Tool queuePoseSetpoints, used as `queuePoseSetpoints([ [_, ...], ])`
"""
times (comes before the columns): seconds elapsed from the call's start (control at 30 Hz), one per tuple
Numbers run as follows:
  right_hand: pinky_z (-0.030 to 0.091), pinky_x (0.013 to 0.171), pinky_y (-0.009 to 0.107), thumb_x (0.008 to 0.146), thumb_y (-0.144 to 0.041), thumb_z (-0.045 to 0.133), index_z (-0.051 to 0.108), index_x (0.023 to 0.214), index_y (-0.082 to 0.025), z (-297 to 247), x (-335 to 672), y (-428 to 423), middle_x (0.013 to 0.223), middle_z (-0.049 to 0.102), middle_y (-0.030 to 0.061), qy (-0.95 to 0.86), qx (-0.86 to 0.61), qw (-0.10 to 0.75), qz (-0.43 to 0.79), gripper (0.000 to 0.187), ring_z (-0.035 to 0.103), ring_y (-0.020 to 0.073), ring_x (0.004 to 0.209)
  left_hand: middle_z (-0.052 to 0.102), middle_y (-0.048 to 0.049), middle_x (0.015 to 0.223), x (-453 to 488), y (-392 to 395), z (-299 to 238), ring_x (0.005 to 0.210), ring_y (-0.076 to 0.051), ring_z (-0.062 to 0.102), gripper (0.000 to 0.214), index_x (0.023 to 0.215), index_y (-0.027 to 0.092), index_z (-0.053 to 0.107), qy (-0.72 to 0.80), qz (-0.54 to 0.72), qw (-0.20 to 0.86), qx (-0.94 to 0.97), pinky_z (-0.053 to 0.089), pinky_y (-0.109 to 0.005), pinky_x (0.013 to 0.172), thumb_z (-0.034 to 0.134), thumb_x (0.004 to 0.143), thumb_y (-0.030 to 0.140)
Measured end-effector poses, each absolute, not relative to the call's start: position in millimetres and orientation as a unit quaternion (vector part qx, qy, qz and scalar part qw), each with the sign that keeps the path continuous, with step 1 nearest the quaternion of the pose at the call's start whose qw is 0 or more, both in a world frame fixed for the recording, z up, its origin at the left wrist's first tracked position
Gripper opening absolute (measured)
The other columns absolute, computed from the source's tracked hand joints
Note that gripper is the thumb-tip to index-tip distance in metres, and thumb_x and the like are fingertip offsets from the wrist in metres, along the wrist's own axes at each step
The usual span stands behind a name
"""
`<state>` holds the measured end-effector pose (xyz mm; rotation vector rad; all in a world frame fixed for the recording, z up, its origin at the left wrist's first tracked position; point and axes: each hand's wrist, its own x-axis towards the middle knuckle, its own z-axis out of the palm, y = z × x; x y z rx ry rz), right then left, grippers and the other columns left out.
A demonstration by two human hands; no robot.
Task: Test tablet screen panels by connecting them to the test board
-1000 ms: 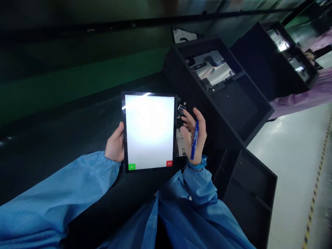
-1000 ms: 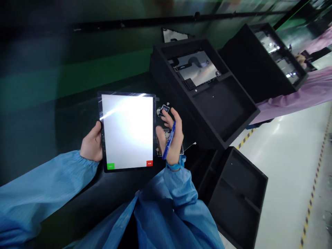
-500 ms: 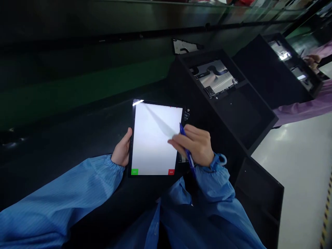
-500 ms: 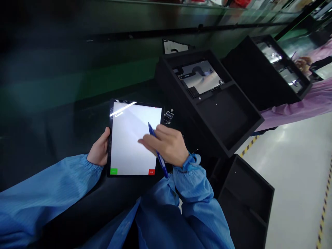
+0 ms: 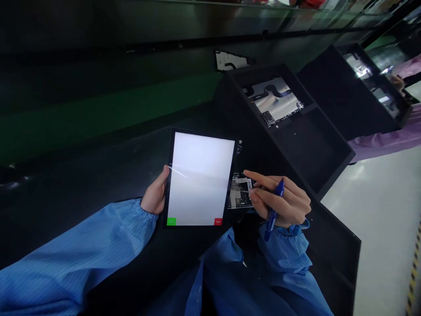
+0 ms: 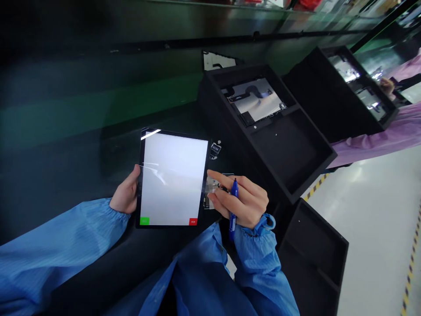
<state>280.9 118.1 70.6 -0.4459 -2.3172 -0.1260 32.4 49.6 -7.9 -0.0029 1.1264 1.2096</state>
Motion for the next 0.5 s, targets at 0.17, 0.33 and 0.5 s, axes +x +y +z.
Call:
queuePoseSetpoints([
  [0.17,0.06,0.058,0.03,0.093,-0.024,0.061,0.055,0.066,-0.022,86,231,133,0.11,0.077,0.0033,-0.902,-0.16,0.391,0.09,0.028,0.066,0.0132,0.062,0.075,-0.0145,0.111,30,46,-16,0.103,-0.031,0.072,0.058,0.131,0.011,0.063,0.464,0.478,0.745,0.029,0.058,-0.041,0.094,0.041,0.098,0.054],
  [0.33,0.063,0.073,0.036,0.097,-0.033,0.055,0.061,0.074,-0.024,90,186,155,0.083,0.074,0.001,-0.823,-0.322,0.377,0.278,0.026,0.07,0.0183,0.073,0.078,-0.0138,0.099,28,42,-23,0.093,-0.03,0.075,0.053,0.117,0.011,0.071,0.479,0.457,0.748,0.045,0.062,-0.036,0.085,0.055,0.093,0.055],
  [0.5,0.057,0.101,0.047,0.079,-0.041,0.08,0.058,0.113,-0.026,70,220,173,0.112,0.07,0.0048,-0.796,-0.287,0.378,0.376,0.043,0.071,0.0264,0.106,0.078,-0.0124,0.095,27,43,-22,0.092,-0.031,0.075,0.051,0.122,0.013,0.069,0.46,0.463,0.758,0.022,0.062,-0.037,0.082,0.052,0.094,0.053],
])
